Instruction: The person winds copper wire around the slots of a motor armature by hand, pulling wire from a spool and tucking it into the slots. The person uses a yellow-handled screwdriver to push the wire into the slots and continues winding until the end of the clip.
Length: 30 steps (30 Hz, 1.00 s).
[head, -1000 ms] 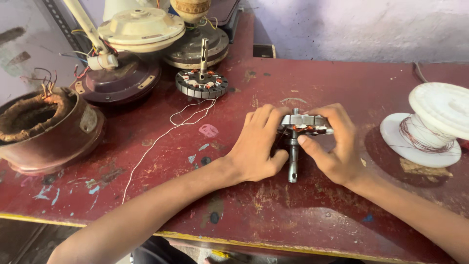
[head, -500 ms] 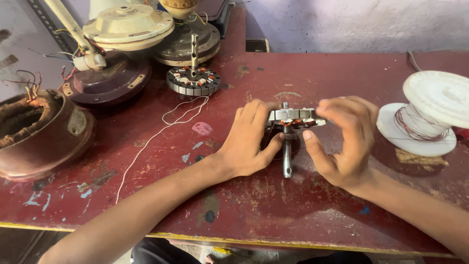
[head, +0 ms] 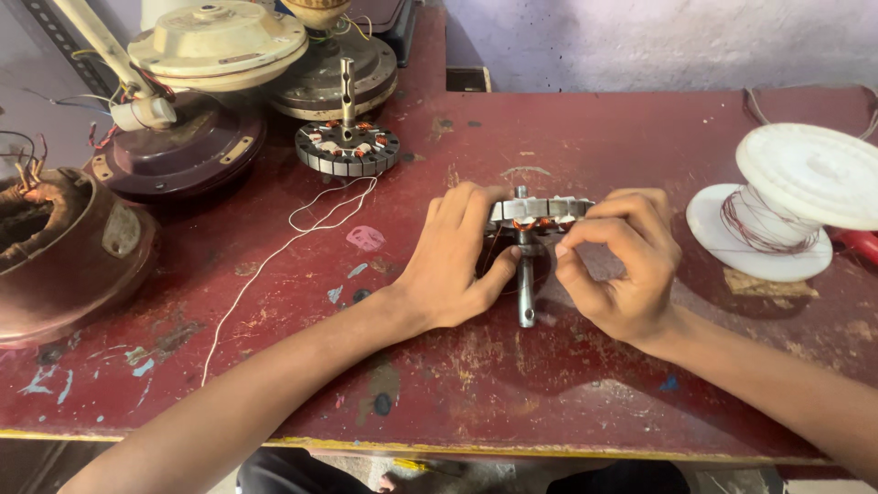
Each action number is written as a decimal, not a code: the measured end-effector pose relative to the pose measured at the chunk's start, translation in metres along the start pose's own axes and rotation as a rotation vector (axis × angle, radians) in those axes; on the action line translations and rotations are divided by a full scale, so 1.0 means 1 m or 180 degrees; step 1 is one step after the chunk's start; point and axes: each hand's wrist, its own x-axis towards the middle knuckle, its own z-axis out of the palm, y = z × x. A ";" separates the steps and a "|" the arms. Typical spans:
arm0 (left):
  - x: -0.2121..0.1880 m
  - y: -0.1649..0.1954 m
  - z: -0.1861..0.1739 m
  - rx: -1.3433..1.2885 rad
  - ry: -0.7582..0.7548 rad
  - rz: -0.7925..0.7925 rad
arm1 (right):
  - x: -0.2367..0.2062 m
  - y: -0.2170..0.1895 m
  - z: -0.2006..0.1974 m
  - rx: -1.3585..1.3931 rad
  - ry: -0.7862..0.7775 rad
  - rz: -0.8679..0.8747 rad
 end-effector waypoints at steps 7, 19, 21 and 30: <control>0.002 -0.005 -0.002 -0.0030 0.0025 0.0024 | 0.001 0.001 0.004 0.0205 0.0000 0.0095; 0.003 -0.007 -0.003 -0.0048 -0.0056 0.0018 | -0.006 0.011 0.013 0.0307 0.0066 -0.0026; 0.003 -0.006 -0.004 -0.0055 -0.0100 -0.0016 | -0.006 0.009 0.011 0.0319 -0.0026 0.0003; 0.003 -0.009 0.001 -0.0041 -0.0042 0.0040 | -0.011 0.010 0.009 0.0378 -0.0126 -0.0113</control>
